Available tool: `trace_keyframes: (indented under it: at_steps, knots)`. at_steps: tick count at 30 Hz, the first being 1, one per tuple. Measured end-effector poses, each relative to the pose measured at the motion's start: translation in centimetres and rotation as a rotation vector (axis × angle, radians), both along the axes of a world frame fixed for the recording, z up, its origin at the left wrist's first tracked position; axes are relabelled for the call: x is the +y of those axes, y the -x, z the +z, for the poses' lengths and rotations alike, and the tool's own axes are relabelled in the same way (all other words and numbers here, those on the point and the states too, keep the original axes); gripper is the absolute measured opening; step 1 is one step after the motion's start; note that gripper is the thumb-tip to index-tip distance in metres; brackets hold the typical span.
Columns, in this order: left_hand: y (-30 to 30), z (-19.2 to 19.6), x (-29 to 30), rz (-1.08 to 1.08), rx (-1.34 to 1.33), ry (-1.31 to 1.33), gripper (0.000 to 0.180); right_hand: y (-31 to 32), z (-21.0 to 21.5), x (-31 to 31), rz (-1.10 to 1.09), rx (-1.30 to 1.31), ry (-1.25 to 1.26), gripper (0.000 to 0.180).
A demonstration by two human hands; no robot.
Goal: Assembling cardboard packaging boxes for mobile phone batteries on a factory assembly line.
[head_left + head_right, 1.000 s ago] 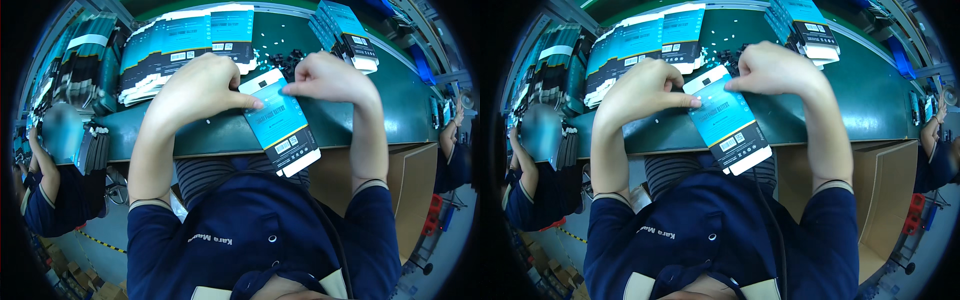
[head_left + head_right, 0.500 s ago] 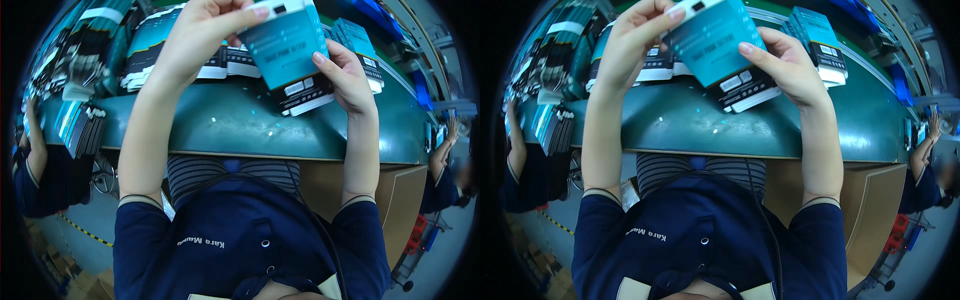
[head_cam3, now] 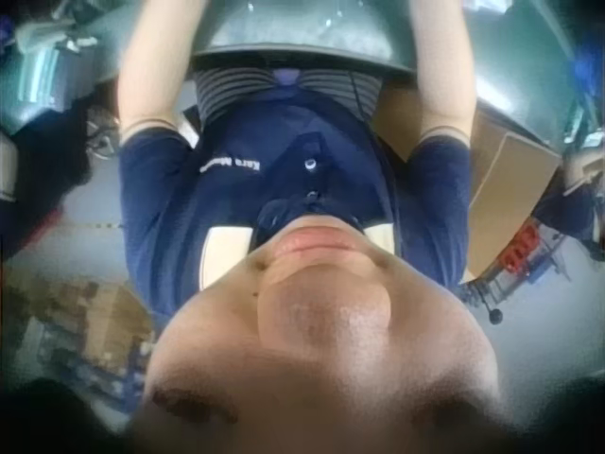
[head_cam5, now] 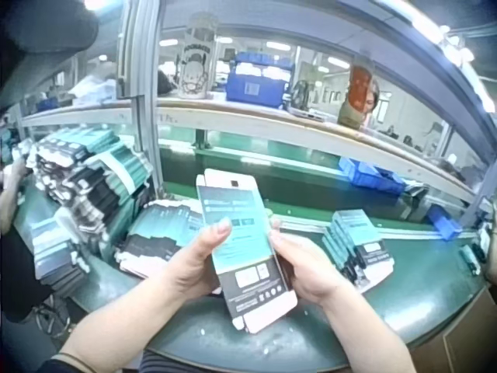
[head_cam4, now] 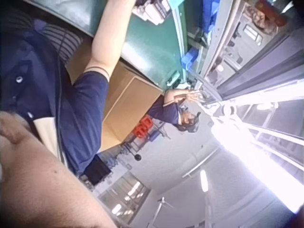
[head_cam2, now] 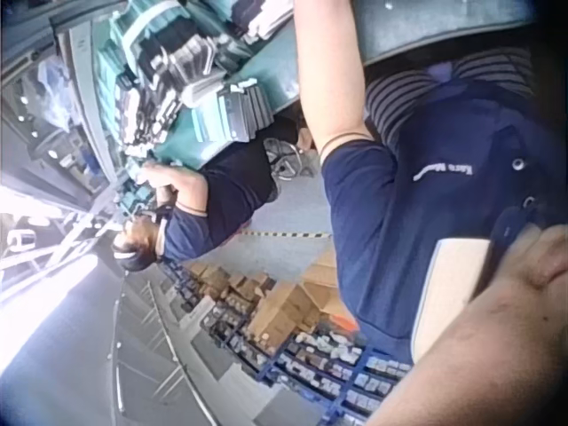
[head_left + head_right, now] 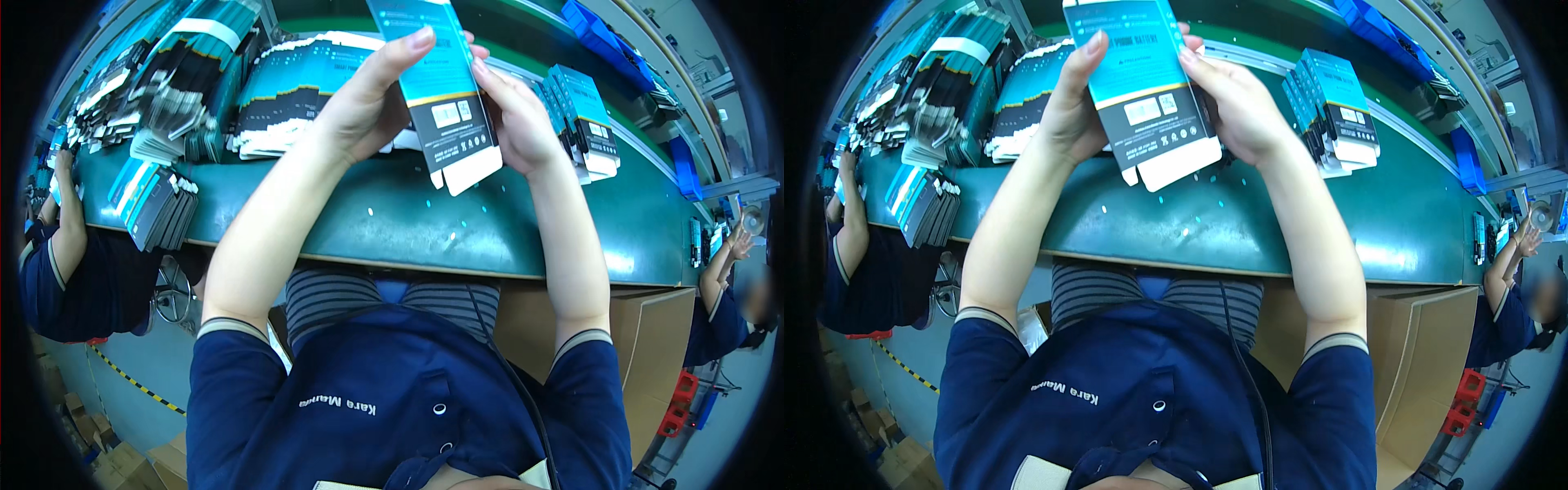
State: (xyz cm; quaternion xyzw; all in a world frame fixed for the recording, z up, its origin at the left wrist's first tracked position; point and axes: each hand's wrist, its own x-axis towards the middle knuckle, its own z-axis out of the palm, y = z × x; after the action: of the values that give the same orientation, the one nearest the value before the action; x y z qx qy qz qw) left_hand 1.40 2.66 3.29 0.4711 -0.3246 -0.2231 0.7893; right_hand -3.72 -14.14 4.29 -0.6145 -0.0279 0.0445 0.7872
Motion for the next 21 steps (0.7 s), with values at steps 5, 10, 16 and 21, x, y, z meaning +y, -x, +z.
trace_keyframes:
  at_steps: [5, 10, 16, 21]
  knots:
    - [-0.3, -0.2, 0.2, 0.015, 0.007, -0.036, 0.088, 0.2, -1.3, -2.6, 0.008, -0.064, 0.166, 0.043]
    - [0.2, -0.5, -0.2, 0.017, 0.011, -0.044, 0.085, 0.8, -0.9, -2.0, 0.042, -0.043, 0.181, 0.042]
    - [0.2, 0.0, -1.4, 0.249, 0.154, -0.069, 0.060, 0.7, -2.1, -1.8, -0.066, -0.119, 0.095, 0.036]
    - [0.8, -0.2, -2.1, 0.149, 0.303, 0.094, 0.042, 0.8, -2.1, 0.0, -0.388, -0.330, 0.082, 0.023]
